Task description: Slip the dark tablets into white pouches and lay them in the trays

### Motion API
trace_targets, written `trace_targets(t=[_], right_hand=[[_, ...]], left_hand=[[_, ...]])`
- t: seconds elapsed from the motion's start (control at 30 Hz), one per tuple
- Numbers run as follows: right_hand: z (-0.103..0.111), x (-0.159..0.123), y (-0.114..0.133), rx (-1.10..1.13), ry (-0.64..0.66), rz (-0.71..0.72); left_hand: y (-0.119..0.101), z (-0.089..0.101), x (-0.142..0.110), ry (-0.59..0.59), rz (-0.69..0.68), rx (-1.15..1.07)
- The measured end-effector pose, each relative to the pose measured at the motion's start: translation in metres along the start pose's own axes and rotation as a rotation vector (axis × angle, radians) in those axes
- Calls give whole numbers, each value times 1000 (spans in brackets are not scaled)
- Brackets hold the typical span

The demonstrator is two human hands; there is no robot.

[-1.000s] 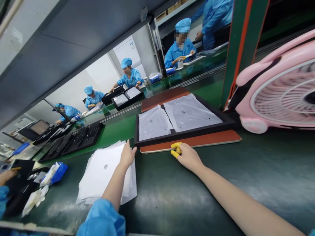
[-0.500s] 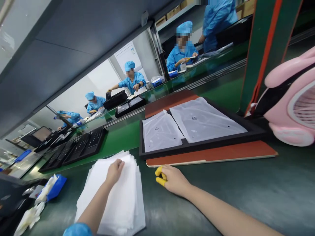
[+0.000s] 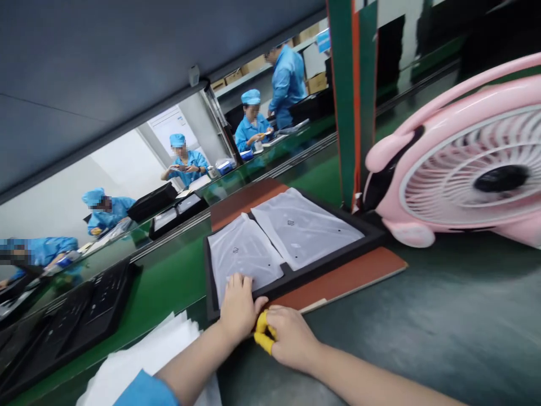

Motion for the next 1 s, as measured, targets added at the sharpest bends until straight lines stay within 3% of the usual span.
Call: trace_targets(t=[0.1, 0.4, 0.63, 0.8, 0.87, 0.93, 1.0], right_hand=[[1, 1, 3, -23, 34, -25], [4, 2, 6, -51, 120, -46], [2, 3, 4, -60, 125, -28], [4, 2, 2, -61, 103, -14], [5, -1, 2, -16, 67, 6], [5, -3, 0, 49, 29, 27], [4, -5, -3, 111, 14, 43]], left_hand=[[-7, -15, 29, 1, 44, 28], [35, -51, 137, -129, 263, 114], [48, -60, 183, -150, 316, 81], [47, -63, 189, -142, 332, 49], [58, -59, 183, -138, 330, 49], [88, -48, 169, -139, 405, 69], [136, -27, 140, -152, 579, 107]])
Point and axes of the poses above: each hand's wrist, its own x-axis towards the middle knuckle, its own z-axis out of the back of the hand, y = z × x, the point moved 2 cm from there along x, towards the middle knuckle, and after that the axes turned 5 degrees about z, right-handed, at the moved point
